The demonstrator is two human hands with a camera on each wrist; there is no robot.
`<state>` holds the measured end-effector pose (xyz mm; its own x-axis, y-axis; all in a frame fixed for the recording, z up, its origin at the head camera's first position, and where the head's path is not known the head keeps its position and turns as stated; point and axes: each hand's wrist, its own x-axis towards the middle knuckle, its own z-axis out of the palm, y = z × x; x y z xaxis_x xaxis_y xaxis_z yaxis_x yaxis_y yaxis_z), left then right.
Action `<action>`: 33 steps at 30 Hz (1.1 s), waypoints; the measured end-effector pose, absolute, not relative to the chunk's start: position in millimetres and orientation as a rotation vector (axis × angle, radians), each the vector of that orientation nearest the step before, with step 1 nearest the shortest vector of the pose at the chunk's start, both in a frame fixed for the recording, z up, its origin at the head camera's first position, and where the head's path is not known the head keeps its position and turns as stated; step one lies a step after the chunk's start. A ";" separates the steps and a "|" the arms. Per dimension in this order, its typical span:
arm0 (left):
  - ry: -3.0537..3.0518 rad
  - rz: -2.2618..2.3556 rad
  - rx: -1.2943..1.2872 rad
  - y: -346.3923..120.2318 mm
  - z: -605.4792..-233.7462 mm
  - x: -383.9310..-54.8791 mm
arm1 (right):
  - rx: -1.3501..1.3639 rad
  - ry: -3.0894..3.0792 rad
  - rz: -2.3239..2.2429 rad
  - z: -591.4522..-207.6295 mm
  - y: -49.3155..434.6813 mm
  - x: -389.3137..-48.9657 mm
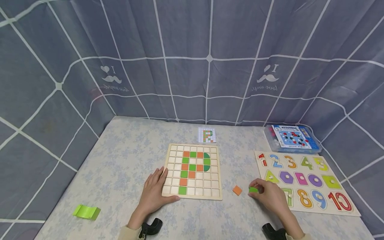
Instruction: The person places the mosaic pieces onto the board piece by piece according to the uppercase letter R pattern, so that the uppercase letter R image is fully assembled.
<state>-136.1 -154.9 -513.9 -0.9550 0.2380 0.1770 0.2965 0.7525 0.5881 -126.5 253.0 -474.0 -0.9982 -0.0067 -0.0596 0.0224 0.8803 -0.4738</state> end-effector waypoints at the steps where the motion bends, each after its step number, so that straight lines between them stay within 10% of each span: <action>1: -2.856 -0.979 -0.436 -154.8 -513.6 -136.2 | 0.017 2.992 -0.758 -474.7 252.9 -125.7; 33: -2.882 -0.972 -0.429 -153.7 -513.0 -137.3 | -0.543 2.955 -1.096 -467.9 126.6 -168.2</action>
<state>-137.3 -153.7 -513.0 -0.9586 0.2398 0.1537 0.2839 0.7610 0.5833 -168.2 126.6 -467.9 -0.9408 -0.2941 0.1685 -0.3328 0.7076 -0.6233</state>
